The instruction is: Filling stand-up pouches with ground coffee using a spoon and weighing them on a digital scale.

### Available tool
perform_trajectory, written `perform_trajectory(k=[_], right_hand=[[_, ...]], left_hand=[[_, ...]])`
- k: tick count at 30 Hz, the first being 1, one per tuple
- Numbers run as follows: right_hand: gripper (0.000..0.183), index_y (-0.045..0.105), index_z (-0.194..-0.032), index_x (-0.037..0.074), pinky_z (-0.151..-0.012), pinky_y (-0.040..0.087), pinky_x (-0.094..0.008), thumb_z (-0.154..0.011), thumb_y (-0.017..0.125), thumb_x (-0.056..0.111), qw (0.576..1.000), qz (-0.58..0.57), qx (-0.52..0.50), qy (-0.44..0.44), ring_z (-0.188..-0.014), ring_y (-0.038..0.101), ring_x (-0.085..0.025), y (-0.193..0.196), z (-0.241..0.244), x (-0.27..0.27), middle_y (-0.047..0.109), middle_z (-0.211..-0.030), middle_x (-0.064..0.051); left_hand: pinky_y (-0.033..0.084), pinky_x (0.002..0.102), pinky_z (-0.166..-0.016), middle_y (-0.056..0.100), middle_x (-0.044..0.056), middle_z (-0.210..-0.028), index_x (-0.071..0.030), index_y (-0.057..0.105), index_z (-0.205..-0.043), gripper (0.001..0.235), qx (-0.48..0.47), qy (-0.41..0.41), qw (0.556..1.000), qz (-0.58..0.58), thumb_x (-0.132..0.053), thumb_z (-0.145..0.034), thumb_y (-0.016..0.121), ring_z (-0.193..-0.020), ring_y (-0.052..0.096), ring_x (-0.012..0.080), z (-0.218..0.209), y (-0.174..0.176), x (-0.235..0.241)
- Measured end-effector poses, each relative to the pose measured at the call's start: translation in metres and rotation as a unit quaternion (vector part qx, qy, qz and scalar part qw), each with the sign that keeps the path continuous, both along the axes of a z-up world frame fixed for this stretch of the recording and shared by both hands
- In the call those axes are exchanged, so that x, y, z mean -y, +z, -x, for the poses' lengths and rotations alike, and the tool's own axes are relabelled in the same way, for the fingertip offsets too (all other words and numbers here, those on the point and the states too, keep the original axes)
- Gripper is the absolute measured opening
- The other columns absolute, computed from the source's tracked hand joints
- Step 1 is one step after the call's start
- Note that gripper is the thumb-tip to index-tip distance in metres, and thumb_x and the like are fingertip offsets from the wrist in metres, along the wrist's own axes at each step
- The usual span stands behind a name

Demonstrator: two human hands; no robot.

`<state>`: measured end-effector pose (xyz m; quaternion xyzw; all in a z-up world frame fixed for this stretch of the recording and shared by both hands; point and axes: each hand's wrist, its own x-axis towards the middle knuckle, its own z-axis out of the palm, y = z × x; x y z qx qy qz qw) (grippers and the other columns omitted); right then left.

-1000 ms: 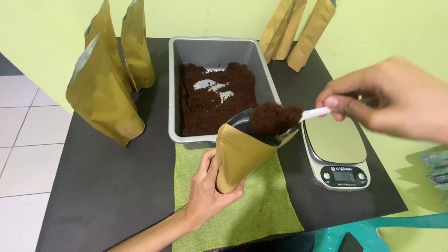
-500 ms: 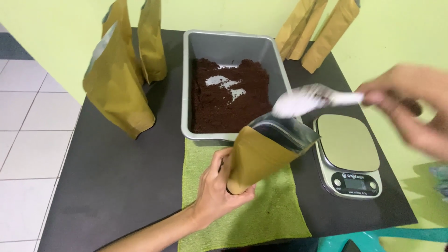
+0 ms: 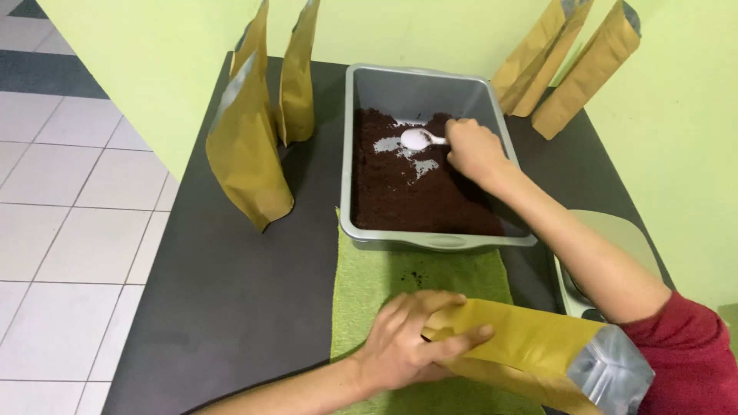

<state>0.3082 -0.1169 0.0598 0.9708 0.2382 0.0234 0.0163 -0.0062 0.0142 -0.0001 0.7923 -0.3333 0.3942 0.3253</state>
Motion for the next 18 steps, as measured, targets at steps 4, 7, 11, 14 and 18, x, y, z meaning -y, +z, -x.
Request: perform_trajectory(k=[4, 7, 11, 14, 18], right_hand=[[0.022, 0.065, -0.091, 0.005, -0.066, 0.053, -0.046, -0.083, 0.052, -0.011, 0.99, -0.055, -0.118, 0.047, -0.075, 0.065, -0.035, -0.012, 0.008, -0.015, 0.07, -0.088, -0.016], [0.023, 0.062, -0.082, 0.006, -0.066, 0.048, -0.033, -0.085, 0.05, -0.013, 0.971, -0.105, -0.178, 0.121, -0.068, 0.059, -0.021, -0.014, 0.021, -0.017, 0.068, -0.077, -0.008], [0.025, 0.045, -0.069, 0.011, -0.07, 0.042, -0.031, -0.077, 0.048, -0.012, 0.961, -0.121, -0.207, 0.138, -0.069, 0.05, -0.02, -0.013, 0.033, -0.015, 0.064, -0.072, -0.003], [0.021, 0.054, -0.072, 0.011, -0.073, 0.044, -0.028, -0.085, 0.05, -0.006, 0.956, -0.134, -0.231, 0.123, -0.071, 0.053, -0.015, -0.016, 0.034, -0.014, 0.066, -0.072, -0.001], [0.026, 0.068, -0.082, 0.01, -0.081, 0.046, -0.029, -0.098, 0.047, 0.004, 0.952, -0.132, -0.265, 0.076, -0.081, 0.063, -0.015, 0.001, 0.04, -0.018, 0.074, -0.081, -0.002]], left_hand=[[0.057, 0.042, -0.082, 0.063, 0.015, -0.129, -0.029, 0.047, -0.148, 0.052, -0.019, -0.02, 0.999, 0.017, -0.044, -0.105, 0.071, -0.113, 0.069, 0.0289, 0.0, 0.005, -0.005], [0.057, 0.043, -0.086, 0.062, 0.017, -0.132, -0.028, 0.046, -0.149, 0.058, -0.033, -0.036, 0.999, 0.017, -0.043, -0.101, 0.074, -0.116, 0.067, 0.0295, -0.001, 0.004, -0.006], [0.055, 0.043, -0.089, 0.058, 0.018, -0.137, -0.029, 0.04, -0.154, 0.067, -0.044, -0.036, 0.998, 0.007, -0.039, -0.1, 0.078, -0.114, 0.066, 0.03, -0.002, 0.001, -0.006], [0.056, 0.043, -0.083, 0.061, 0.017, -0.133, -0.026, 0.047, -0.147, 0.049, -0.053, -0.032, 0.998, 0.034, -0.051, -0.106, 0.058, -0.111, 0.066, 0.0301, -0.002, 0.003, -0.004], [0.056, 0.044, -0.086, 0.061, 0.019, -0.132, -0.026, 0.046, -0.149, 0.05, -0.054, -0.03, 0.997, 0.045, -0.053, -0.107, 0.054, -0.115, 0.066, 0.0311, -0.003, 0.001, -0.003]])
